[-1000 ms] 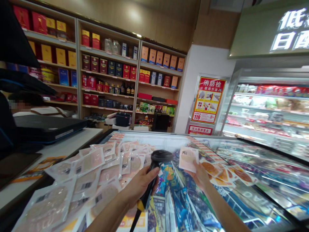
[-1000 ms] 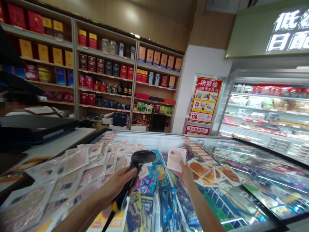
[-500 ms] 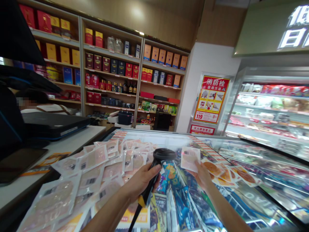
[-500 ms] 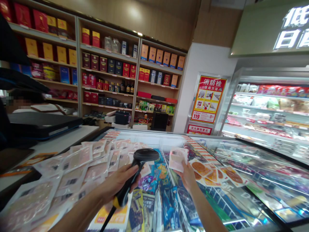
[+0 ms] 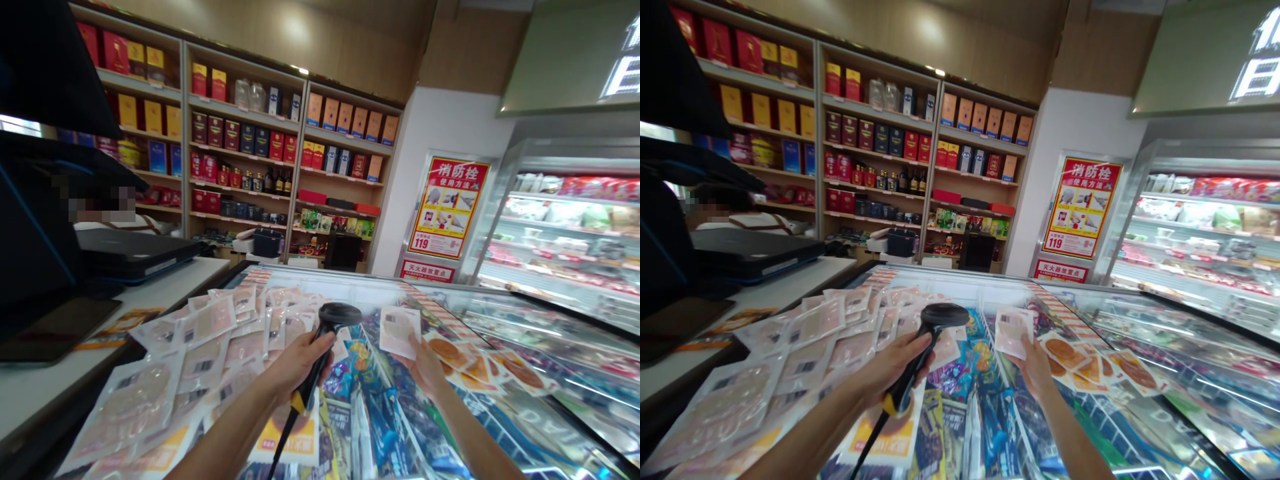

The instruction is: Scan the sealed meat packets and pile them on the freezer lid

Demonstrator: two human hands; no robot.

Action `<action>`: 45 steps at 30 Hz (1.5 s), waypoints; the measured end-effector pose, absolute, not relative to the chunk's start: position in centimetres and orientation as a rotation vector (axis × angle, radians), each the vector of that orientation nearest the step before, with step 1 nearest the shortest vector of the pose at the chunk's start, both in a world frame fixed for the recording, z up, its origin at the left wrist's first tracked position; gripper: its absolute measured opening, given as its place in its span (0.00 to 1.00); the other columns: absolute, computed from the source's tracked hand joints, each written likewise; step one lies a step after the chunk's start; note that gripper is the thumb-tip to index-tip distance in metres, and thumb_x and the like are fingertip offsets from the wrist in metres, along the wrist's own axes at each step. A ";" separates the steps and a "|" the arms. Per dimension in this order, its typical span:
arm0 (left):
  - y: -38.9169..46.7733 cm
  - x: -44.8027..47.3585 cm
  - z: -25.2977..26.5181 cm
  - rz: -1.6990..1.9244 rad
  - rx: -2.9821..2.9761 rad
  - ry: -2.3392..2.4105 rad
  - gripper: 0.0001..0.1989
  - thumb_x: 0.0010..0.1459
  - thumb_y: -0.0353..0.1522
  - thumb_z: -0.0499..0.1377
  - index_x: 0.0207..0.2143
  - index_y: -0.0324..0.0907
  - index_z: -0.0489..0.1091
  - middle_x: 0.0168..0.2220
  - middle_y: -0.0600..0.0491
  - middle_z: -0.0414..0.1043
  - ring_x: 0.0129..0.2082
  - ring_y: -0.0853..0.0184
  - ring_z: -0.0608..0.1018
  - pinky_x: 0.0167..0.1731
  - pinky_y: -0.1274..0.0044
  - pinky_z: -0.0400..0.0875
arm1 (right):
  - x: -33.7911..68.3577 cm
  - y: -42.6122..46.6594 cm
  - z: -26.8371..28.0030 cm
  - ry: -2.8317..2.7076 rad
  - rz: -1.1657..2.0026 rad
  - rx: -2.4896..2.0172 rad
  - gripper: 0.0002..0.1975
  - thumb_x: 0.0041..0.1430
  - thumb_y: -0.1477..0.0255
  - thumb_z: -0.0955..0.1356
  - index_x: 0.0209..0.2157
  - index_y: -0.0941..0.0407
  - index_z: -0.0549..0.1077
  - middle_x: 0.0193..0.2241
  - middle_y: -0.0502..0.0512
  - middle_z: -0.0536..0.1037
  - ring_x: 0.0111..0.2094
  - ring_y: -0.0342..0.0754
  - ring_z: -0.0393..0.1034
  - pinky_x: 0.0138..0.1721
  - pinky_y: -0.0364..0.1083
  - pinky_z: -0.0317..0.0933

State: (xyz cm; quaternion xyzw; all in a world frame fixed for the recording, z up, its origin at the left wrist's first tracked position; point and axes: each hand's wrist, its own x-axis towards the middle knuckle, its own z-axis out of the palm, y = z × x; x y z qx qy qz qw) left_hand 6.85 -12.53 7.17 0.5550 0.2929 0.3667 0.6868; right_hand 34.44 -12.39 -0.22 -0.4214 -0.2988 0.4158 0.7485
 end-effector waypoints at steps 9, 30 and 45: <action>-10.7 4.7 7.0 1.086 1.345 0.915 0.17 0.44 0.45 0.55 0.22 0.40 0.58 0.13 0.61 0.59 0.12 0.78 0.61 0.13 0.83 0.55 | 30.2 -10.7 0.4 -0.660 0.901 -0.956 0.21 0.39 0.65 0.69 0.39 0.54 0.68 0.26 0.49 0.76 0.31 0.50 0.70 0.30 0.47 0.64; -10.7 -2.0 5.9 1.291 1.202 1.198 0.19 0.41 0.47 0.56 0.22 0.40 0.60 0.13 0.61 0.61 0.12 0.76 0.63 0.13 0.82 0.57 | 19.8 -8.9 -1.6 -1.559 0.160 -1.860 0.31 0.50 0.63 0.58 0.54 0.61 0.53 0.57 0.63 0.47 0.58 0.57 0.39 0.53 0.58 0.39; -10.6 2.8 6.2 1.166 1.249 1.088 0.18 0.40 0.46 0.57 0.22 0.39 0.61 0.15 0.59 0.63 0.13 0.75 0.65 0.14 0.82 0.59 | 40.6 -12.6 0.0 -1.204 -0.321 -2.003 0.20 0.34 0.70 0.68 0.35 0.53 0.70 0.49 0.61 0.64 0.53 0.63 0.49 0.49 0.65 0.34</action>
